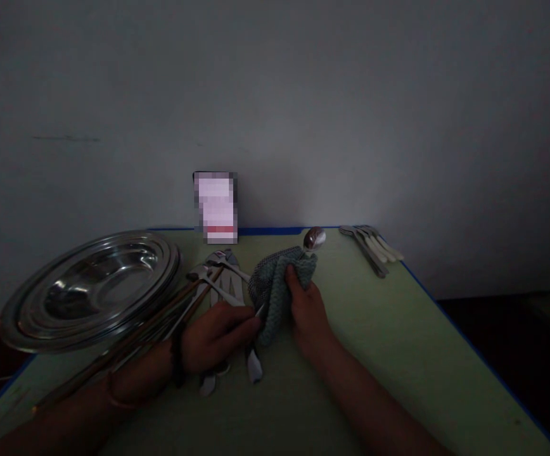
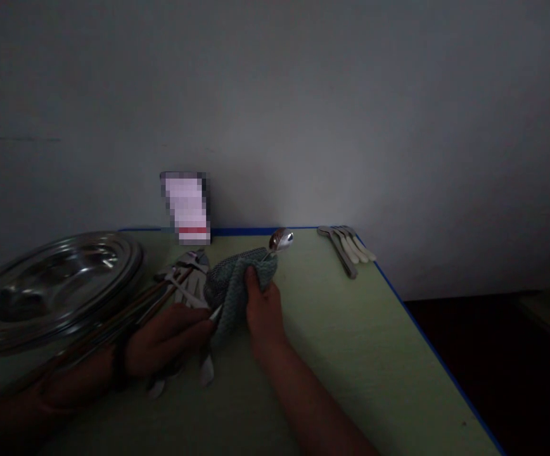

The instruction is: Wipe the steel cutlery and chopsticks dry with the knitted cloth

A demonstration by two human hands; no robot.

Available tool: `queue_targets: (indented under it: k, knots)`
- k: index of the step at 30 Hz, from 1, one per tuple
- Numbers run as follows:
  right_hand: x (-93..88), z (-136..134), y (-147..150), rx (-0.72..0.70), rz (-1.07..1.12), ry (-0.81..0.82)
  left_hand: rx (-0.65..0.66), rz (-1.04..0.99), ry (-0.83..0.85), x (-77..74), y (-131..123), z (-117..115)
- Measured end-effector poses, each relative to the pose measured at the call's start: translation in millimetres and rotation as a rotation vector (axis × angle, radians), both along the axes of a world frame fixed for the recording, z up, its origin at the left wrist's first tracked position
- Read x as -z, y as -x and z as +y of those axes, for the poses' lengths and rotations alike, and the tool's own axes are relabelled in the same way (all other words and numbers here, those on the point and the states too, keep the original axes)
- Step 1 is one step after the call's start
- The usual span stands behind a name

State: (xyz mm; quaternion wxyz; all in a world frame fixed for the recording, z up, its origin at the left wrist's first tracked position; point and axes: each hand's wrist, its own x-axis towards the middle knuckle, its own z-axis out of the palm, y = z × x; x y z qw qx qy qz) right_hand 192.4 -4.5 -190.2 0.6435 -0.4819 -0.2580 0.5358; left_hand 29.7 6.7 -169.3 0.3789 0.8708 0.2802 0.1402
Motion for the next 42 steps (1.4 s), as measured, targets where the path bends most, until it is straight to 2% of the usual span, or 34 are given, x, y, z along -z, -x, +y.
queue_targets:
  k: [6, 9, 14, 19, 22, 30, 35, 42]
  knots:
    - [-5.9, 5, -8, 0.078, 0.177, 0.027, 0.008, 0.007, -0.040, 0.7, 0, 0]
    - [-8.7, 5, -10, 0.097, 0.195, 0.044, 0.021, -0.003, -0.077, 1.6, -1, -1]
    - [-5.0, 1, -5, -0.011, 0.042, 0.045, -0.024, 0.002, -0.044, 3.1, -1, -1]
    - [-4.1, -4, -2, -0.076, -0.227, 0.008, -0.089, -0.017, 0.050, 4.2, 1, -1]
    - [-7.1, -7, -1, -0.097, -0.293, -0.004, -0.141, -0.020, 0.004, 3.6, 1, -1]
    - [-7.6, -11, 1, -0.217, -0.238, -0.094, -0.189, 0.003, -0.099, 2.6, -1, -2]
    - [-5.3, -10, 3, -0.181, -0.215, -0.077, -0.215, -0.018, -0.098, 1.2, -2, -2]
    - [-1.1, -7, 7, -0.147, -0.026, -0.019, -0.206, -0.018, -0.081, 1.0, -2, 0]
